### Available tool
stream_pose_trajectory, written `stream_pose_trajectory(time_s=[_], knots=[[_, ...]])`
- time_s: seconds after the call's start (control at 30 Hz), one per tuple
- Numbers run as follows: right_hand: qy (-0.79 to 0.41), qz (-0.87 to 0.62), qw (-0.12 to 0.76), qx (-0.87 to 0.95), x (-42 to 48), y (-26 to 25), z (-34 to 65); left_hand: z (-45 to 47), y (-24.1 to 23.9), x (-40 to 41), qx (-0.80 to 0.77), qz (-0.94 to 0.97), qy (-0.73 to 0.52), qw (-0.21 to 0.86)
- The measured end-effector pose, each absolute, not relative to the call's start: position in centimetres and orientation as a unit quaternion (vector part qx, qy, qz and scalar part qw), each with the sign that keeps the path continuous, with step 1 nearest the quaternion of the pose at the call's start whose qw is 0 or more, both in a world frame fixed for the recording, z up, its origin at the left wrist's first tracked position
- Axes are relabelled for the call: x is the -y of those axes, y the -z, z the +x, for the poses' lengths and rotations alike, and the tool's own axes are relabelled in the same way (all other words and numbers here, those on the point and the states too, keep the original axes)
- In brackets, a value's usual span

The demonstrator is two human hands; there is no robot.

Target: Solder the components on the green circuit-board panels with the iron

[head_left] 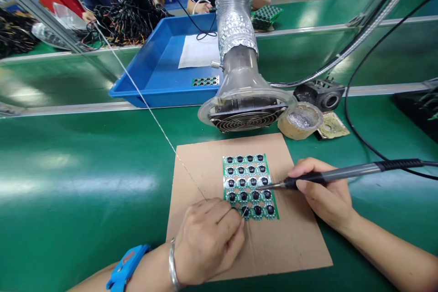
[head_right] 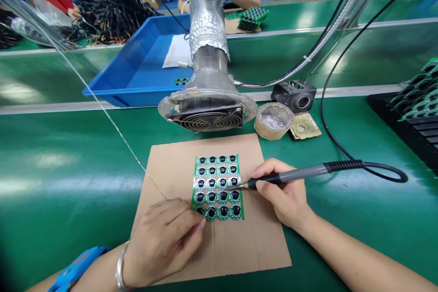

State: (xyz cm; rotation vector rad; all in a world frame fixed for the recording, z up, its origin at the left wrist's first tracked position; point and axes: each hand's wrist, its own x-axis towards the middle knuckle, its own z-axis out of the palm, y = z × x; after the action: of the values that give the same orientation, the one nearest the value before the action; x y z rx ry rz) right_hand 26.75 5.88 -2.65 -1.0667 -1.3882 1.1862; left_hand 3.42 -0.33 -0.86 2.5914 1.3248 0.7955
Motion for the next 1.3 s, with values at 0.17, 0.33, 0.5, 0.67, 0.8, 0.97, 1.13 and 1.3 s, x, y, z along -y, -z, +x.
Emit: stream_pose_trajectory(time_s=[0.17,0.33,0.5,0.67,0.8,0.97,1.13,1.3], knots=[[-0.486,-0.44,0.482,0.581,-5.9,2.7,26.7,3.5,1.1,0.2,-0.438,0.859,-0.257,0.062],[-0.508,-0.434,0.49,0.559,-5.9,2.7,26.9,3.6,1.3,0.1,-0.435,0.859,-0.261,0.068],[-0.548,-0.435,0.511,0.499,-5.9,2.2,26.9,3.6,1.1,0.2,-0.432,0.858,-0.266,0.072],[-0.568,-0.454,0.518,0.452,-6.1,1.9,27.4,3.7,1.0,0.0,-0.43,0.86,-0.265,0.075],[-0.57,-0.469,0.484,0.47,-6.4,2.2,28.2,3.9,1.1,-0.3,-0.419,0.869,-0.253,0.077],[-0.547,-0.452,0.501,0.495,-6.4,2.7,28.8,4.2,1.2,-0.4,-0.418,0.872,-0.244,0.074],[-0.527,-0.449,0.479,0.54,-6.3,3.0,28.8,4.3,1.3,-0.4,-0.422,0.869,-0.248,0.073],[-0.508,-0.443,0.477,0.564,-6.3,3.0,28.6,4.3,1.4,-0.3,-0.425,0.868,-0.245,0.075]])
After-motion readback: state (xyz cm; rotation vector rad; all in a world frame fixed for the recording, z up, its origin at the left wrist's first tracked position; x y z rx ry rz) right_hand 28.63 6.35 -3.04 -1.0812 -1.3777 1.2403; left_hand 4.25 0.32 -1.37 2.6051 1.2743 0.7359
